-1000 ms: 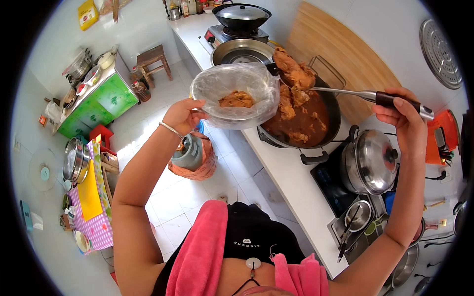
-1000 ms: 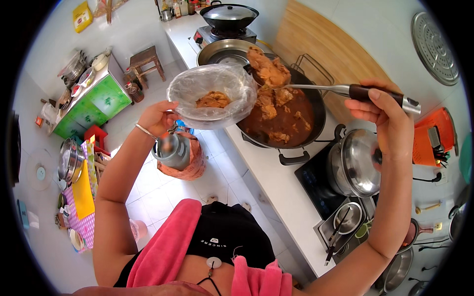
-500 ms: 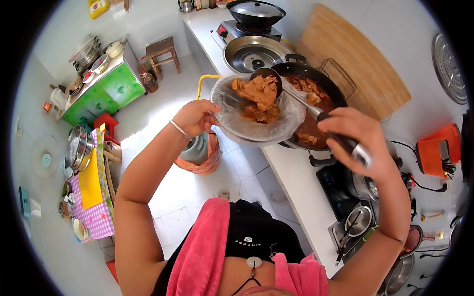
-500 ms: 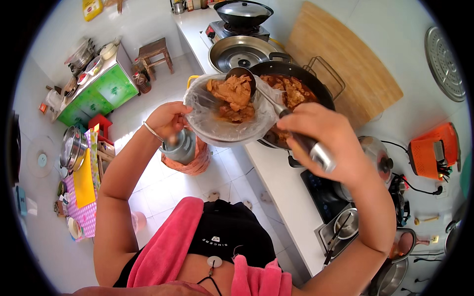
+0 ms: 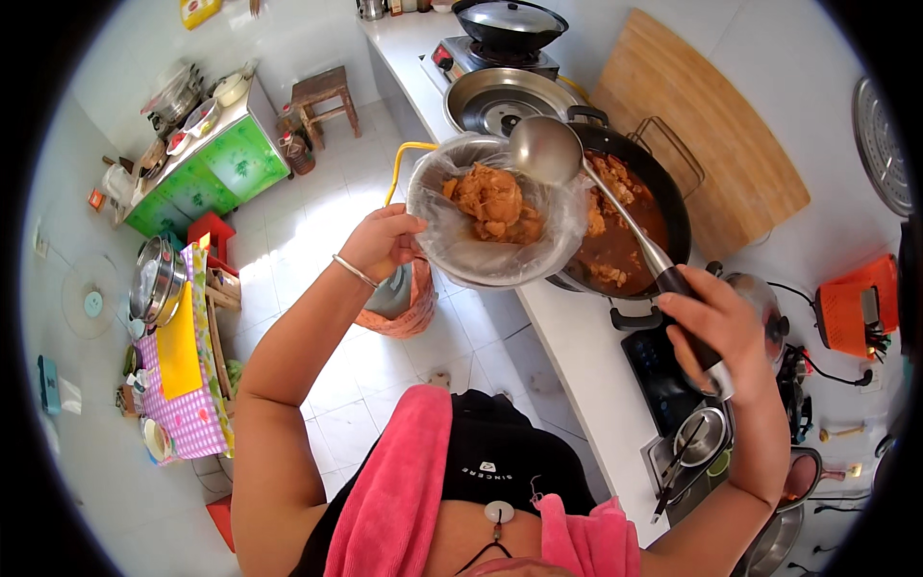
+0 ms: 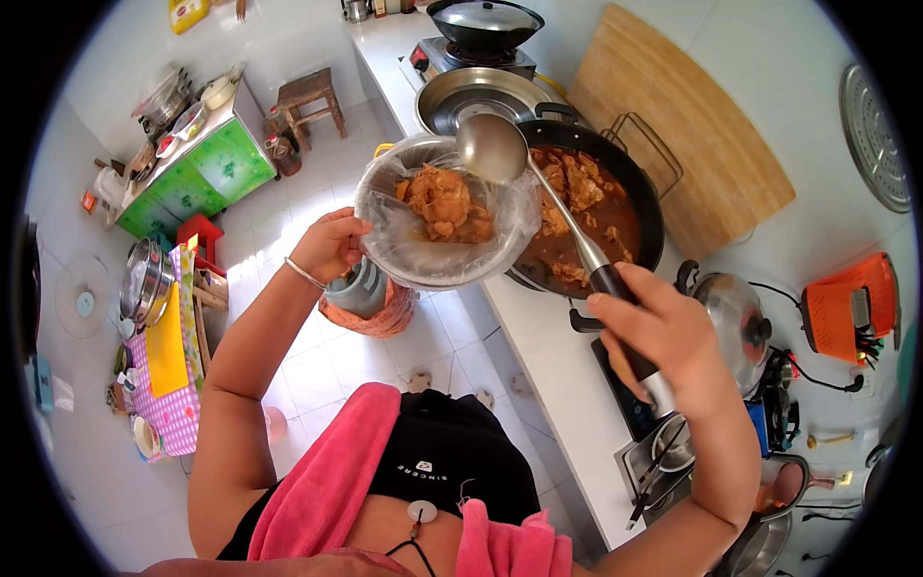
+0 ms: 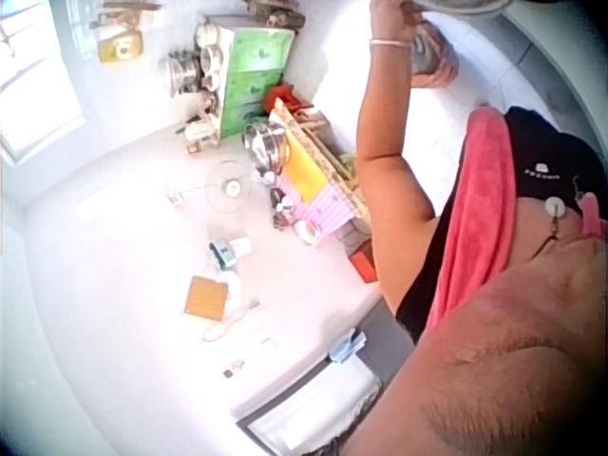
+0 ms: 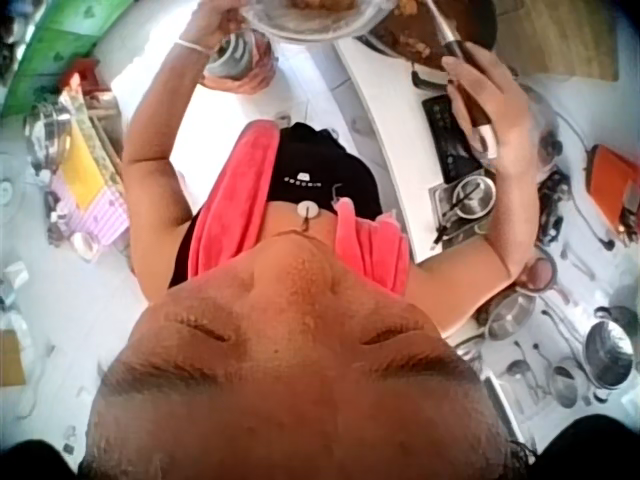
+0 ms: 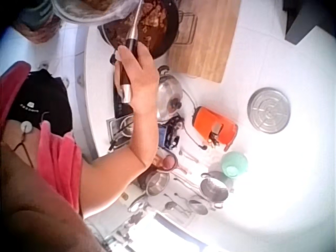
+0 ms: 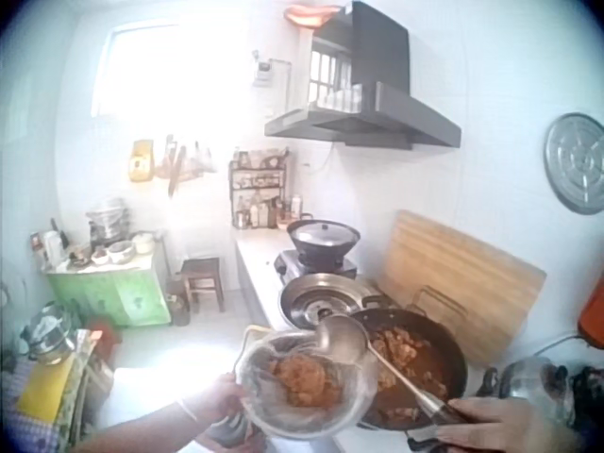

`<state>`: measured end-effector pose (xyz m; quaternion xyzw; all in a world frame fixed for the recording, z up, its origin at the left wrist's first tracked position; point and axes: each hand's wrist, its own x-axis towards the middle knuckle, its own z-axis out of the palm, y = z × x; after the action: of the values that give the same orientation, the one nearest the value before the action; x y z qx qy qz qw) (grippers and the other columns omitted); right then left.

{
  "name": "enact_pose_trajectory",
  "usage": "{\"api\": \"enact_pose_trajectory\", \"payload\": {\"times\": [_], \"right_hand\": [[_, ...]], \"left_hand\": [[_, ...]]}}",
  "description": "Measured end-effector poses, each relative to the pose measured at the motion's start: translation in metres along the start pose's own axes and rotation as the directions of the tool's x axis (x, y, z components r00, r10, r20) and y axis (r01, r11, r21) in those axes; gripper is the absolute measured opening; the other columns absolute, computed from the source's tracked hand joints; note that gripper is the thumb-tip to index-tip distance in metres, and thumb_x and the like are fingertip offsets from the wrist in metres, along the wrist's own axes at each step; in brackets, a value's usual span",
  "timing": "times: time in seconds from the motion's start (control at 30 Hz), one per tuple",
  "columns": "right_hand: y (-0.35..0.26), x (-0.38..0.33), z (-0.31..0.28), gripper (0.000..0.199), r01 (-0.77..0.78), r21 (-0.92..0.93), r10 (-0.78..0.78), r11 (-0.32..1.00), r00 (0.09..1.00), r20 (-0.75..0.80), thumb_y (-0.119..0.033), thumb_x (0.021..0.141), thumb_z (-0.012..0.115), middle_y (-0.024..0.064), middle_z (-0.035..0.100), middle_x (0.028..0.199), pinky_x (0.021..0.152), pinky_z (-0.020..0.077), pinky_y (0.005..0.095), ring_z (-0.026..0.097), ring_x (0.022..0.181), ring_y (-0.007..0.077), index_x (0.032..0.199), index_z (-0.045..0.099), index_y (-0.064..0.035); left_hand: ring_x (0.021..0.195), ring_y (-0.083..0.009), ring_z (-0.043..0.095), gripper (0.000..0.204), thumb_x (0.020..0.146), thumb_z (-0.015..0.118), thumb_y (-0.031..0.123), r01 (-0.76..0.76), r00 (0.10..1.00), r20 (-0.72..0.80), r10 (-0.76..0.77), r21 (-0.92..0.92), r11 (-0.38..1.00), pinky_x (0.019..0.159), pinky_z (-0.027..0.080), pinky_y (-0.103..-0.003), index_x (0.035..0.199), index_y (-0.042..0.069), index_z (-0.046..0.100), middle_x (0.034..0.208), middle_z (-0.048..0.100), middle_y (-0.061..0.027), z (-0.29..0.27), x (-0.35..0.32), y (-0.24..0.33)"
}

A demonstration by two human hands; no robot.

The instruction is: The person prepares a plastic bag by lining a metal bowl, then uses a ladle to scoop cooked meat from a wok into the bag. After filling the bag, they tie it shut, walk outside, and place the bag into the front basket of a scooter.

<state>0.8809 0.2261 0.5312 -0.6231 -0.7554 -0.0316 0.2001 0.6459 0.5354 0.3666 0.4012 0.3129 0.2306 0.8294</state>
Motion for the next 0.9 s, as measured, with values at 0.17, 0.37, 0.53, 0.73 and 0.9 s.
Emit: {"api": "enact_pose_trajectory", "payload": {"times": [0.17,0.37,0.53,0.73,0.9], "right_hand": [[0.018,-0.015,0.004,0.026,-0.161,0.623,0.387,0.766,0.888,-0.247,0.004,0.079,0.058,0.0165,0.059,0.104,0.084,0.0507,0.0326,0.065,0.093,0.0289,0.104,0.059,0.0060],[0.046,-0.045,-0.013,0.032,-0.167,0.850,0.678,0.500,0.686,-0.264,-0.007,0.084,0.056,0.0220,0.062,0.100,0.079,0.0547,0.0356,0.067,0.087,0.0320,0.111,0.053,0.0088],[0.064,-0.066,-0.013,0.025,-0.391,0.766,0.730,0.511,0.668,-0.146,-0.001,0.082,0.058,0.0176,0.063,0.098,0.079,0.0537,0.0322,0.067,0.087,0.0287,0.105,0.057,0.0078],[0.068,-0.071,0.012,0.027,-0.225,0.132,0.236,0.965,0.969,-0.078,0.001,0.073,0.064,0.0138,0.062,0.092,0.073,0.0496,0.0329,0.063,0.084,0.0272,0.099,0.062,-0.0001],[0.061,-0.065,0.044,0.028,-0.187,0.000,0.181,0.982,0.950,0.254,-0.004,0.072,0.061,0.0129,0.048,0.085,0.061,0.0456,0.0401,0.055,0.074,0.0323,0.099,0.055,-0.0058]], "left_hand": [[0.059,-0.0121,0.057,0.009,0.081,0.059,0.004,0.006,0.997,0.071,-0.006,0.000,1.000,0.046,0.040,-0.022,0.089,0.002,0.055,0.077,0.059,-0.0045,-0.010,0.005,-0.001],[0.061,-0.0135,0.059,0.012,0.081,0.059,0.005,-0.009,1.000,0.008,0.009,0.004,1.000,0.046,0.041,-0.022,0.092,0.002,0.054,0.080,0.063,-0.0062,-0.010,0.001,0.003],[0.060,-0.0103,0.057,0.012,0.083,0.056,0.005,-0.065,0.997,-0.044,0.064,-0.022,0.998,0.040,0.036,-0.017,0.094,0.002,0.054,0.082,0.063,-0.0066,-0.037,0.001,0.002],[0.056,-0.0098,0.055,0.012,0.083,0.054,0.004,-0.080,0.992,-0.102,0.080,0.011,0.997,0.039,0.036,-0.018,0.095,0.001,0.055,0.079,0.062,-0.0056,-0.047,-0.004,0.009],[0.054,-0.0080,0.052,0.010,0.084,0.053,0.005,-0.079,0.986,-0.149,0.077,-0.008,0.997,0.038,0.036,-0.017,0.094,0.002,0.054,0.074,0.060,-0.0038,-0.065,-0.007,0.006]]}}
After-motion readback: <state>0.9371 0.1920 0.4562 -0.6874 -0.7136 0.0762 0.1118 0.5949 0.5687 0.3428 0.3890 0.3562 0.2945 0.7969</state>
